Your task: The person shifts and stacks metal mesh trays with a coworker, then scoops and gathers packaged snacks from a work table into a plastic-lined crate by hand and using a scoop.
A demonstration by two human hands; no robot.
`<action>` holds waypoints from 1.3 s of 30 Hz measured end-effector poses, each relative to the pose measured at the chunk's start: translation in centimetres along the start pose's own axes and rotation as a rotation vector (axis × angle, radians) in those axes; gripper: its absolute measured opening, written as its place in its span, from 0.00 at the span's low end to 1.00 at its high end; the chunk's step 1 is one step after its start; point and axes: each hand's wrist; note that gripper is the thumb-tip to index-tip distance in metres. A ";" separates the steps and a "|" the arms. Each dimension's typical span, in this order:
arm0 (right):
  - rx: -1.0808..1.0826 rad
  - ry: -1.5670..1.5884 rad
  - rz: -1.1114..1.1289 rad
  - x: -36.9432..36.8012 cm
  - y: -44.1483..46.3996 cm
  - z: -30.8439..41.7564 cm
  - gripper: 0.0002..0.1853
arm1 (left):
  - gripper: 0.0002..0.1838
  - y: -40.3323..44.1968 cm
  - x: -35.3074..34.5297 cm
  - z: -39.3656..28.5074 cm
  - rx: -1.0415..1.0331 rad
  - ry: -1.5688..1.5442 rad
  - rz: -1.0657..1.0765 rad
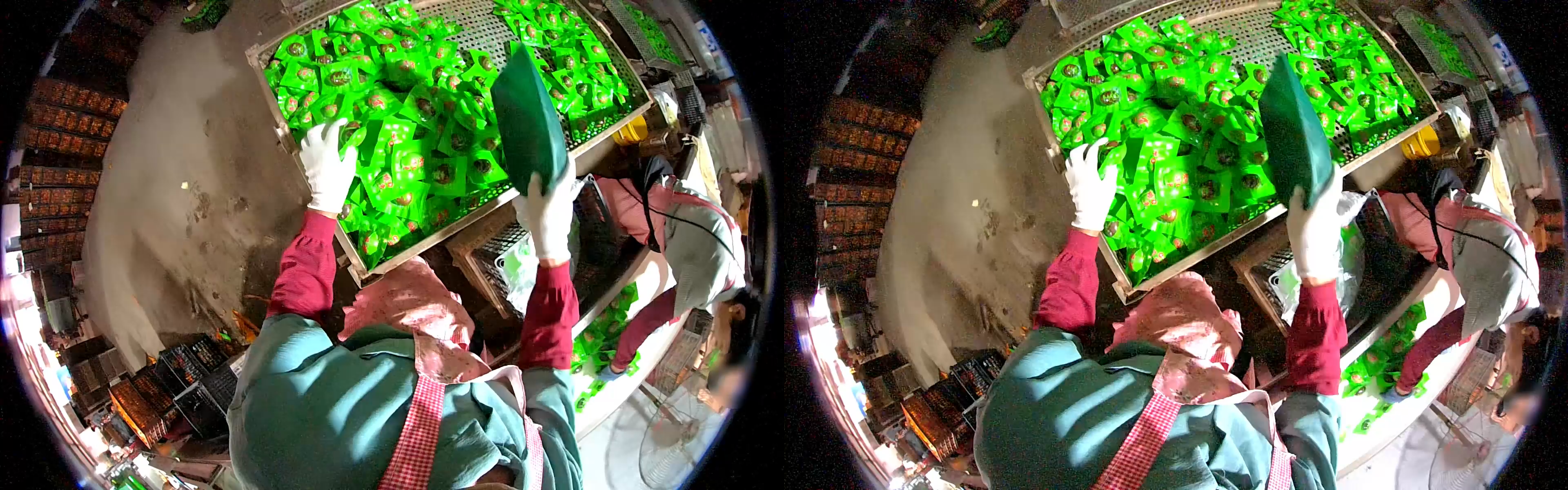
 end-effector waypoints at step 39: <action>-1.143 0.800 0.059 14.7 -27.6 -6.2 0.21 | 0.13 -5.7 -1.7 -2.0 -0.025 0.003 0.914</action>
Point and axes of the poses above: each hand's wrist, its own y-axis towards the middle knuckle, its own x-axis out of the back of the hand, z = x × y, and after that the axes turned 6 degrees about -y, right-handed
